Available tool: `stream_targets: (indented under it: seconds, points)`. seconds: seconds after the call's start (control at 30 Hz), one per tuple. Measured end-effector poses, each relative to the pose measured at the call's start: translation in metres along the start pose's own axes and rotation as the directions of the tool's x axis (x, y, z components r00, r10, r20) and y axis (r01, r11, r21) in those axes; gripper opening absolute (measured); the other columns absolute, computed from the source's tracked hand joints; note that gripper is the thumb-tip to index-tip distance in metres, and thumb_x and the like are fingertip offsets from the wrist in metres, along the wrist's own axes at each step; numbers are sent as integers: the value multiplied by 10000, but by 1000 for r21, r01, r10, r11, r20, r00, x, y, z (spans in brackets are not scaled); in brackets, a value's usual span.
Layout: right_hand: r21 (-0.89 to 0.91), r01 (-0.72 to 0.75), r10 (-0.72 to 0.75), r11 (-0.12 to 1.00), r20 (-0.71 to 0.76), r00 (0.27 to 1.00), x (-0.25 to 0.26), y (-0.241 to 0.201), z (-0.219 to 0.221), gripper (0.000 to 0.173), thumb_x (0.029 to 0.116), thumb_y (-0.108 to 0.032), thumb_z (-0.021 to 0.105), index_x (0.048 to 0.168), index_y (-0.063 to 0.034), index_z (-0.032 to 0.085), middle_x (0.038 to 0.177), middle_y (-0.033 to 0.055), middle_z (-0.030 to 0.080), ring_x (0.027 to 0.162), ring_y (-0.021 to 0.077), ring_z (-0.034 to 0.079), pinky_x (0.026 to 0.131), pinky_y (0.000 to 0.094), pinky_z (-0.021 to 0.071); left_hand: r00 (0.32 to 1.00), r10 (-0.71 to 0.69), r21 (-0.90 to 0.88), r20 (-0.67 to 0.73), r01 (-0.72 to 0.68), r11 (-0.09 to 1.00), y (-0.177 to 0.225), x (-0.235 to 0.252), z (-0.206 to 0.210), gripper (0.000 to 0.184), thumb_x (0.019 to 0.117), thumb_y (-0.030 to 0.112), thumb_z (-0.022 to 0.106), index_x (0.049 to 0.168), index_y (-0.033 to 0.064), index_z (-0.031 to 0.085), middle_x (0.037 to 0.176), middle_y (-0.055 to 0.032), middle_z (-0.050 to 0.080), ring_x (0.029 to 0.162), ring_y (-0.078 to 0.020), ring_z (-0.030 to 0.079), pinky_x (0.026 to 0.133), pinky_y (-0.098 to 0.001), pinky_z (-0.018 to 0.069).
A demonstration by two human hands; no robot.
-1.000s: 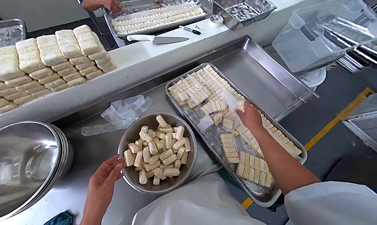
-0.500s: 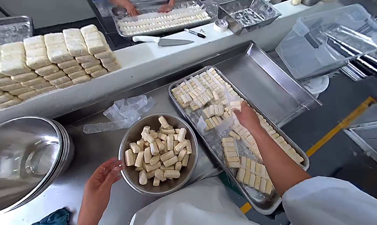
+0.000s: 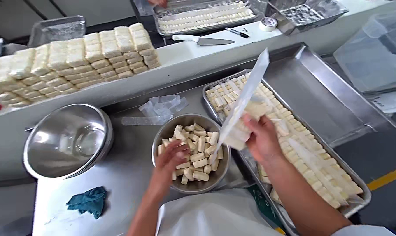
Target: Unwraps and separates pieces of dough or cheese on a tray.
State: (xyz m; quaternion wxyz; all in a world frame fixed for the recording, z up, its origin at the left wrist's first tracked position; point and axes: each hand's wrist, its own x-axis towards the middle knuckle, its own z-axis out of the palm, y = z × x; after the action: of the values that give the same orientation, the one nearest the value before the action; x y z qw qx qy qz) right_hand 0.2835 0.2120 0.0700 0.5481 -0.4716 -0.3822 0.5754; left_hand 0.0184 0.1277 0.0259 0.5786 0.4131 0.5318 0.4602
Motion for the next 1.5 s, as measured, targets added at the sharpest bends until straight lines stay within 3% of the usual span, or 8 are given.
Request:
stream_targets:
  seconds: [0.37,0.53,0.77,0.97,1.07,1.23,1.37,1.5]
  points:
    - [-464,-41,290,885,482,827,-20,43,49,504,913,-107,743,1393,-72,594,1183,80,708,1026,156,696,907,350,591,964,109,37,-244,-103,994,-2,-11,-8,373,887,139,767,1241,55,682,1064,-67,733,934,-160,710,803,-336,614]
    - [-398,-87,299,913,509,807,-15,57,55,356,908,-41,730,1257,-38,659,1125,86,713,1010,165,691,904,340,587,991,-14,15,-133,16,1000,-12,-13,-21,466,836,101,815,1267,42,649,1059,-99,736,944,-194,725,844,-373,624]
    - [-638,260,88,725,460,884,-23,78,63,403,922,-138,762,1277,-31,606,1192,125,638,1062,204,658,926,397,577,948,130,469,-290,22,883,-12,-12,-12,369,883,244,807,1207,104,702,925,-39,740,816,-145,710,759,-418,601]
    - [-515,3,255,857,428,867,-12,72,44,426,934,-191,740,1306,-33,605,1128,92,701,985,163,700,884,348,598,938,130,393,-321,7,919,-21,-12,-20,386,872,225,811,1218,101,691,956,-24,746,844,-111,715,778,-356,609]
    - [-484,-16,196,875,324,926,-3,75,27,155,992,-112,663,1083,11,685,933,95,726,796,183,730,755,354,639,920,151,398,-361,6,917,-22,-14,-28,374,874,192,805,1215,88,689,963,-39,741,849,-117,713,780,-358,605]
    - [-640,218,8,737,331,944,6,72,10,235,996,-117,655,1208,-17,672,1162,116,710,1023,192,702,902,402,590,923,189,427,-335,-30,904,-14,-19,-40,383,884,169,782,1239,84,666,987,-43,732,872,-121,709,792,-361,606]
    - [-633,616,-190,468,609,770,-10,56,39,647,868,-283,783,1452,-103,569,1501,167,512,1413,322,472,1116,539,454,972,189,472,-139,-103,876,-5,-18,-34,403,879,182,789,1254,99,669,1068,-25,735,955,-102,710,859,-333,606]
    - [-496,775,-194,391,779,597,-18,55,60,255,940,-181,713,1185,-132,759,1278,69,684,1249,209,617,1060,402,515,990,119,426,-71,-78,901,0,-17,-23,638,871,214,796,1451,199,528,1189,-39,703,1024,-126,699,899,-359,597]
